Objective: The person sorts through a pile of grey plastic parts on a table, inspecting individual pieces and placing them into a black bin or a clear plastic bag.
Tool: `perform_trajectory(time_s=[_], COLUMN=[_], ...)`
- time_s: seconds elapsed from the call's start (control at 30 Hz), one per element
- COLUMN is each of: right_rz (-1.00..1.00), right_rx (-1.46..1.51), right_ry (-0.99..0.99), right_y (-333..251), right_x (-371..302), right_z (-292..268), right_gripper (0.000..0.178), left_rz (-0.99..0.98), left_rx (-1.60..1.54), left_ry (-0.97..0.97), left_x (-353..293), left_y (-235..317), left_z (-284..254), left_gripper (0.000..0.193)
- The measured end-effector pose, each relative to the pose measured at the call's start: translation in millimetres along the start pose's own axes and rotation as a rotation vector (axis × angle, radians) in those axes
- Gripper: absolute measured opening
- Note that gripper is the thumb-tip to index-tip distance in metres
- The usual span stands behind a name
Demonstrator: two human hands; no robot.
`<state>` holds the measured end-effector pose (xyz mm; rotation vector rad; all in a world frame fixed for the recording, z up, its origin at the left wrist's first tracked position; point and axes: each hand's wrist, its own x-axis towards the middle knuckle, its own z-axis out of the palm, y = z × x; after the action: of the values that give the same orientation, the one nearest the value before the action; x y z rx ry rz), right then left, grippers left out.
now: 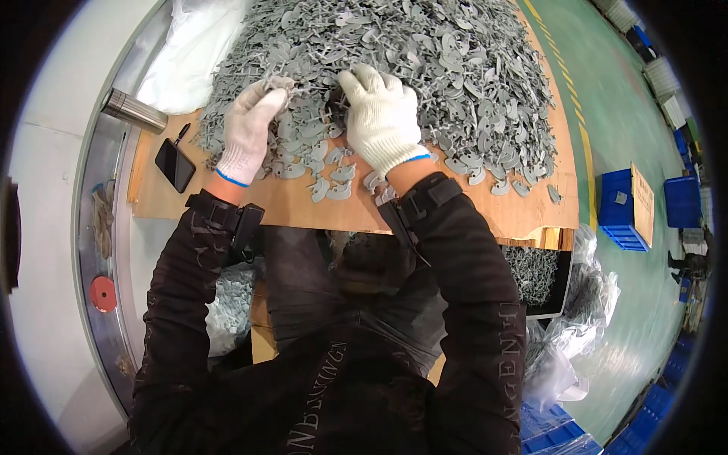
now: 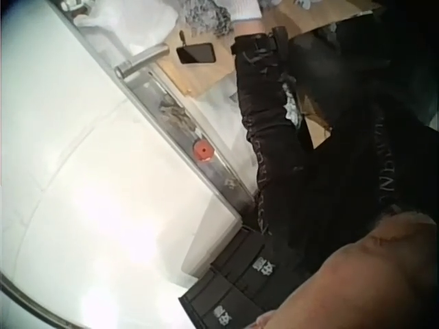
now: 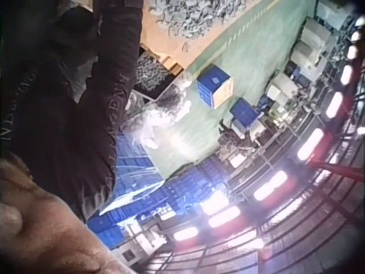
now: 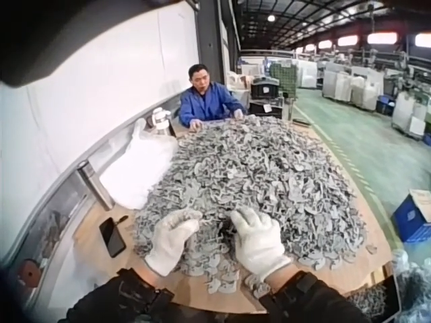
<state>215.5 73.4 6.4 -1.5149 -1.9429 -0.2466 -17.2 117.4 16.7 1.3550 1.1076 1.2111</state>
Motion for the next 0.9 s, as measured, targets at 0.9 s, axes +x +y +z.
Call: perform_trajectory(time_s=[0.9], right_rz=[1.034], right_rx=[1.646], right_ry=[-0.246], right_y=[-35], right_x=[-78], right_z=[-49], right_gripper=[0.04], left_rz=[0.016], left_rx=[0.39], left_ry=[-0.337], left_x=[-96], left_y=[16], left_z=[77], left_gripper=[0.029])
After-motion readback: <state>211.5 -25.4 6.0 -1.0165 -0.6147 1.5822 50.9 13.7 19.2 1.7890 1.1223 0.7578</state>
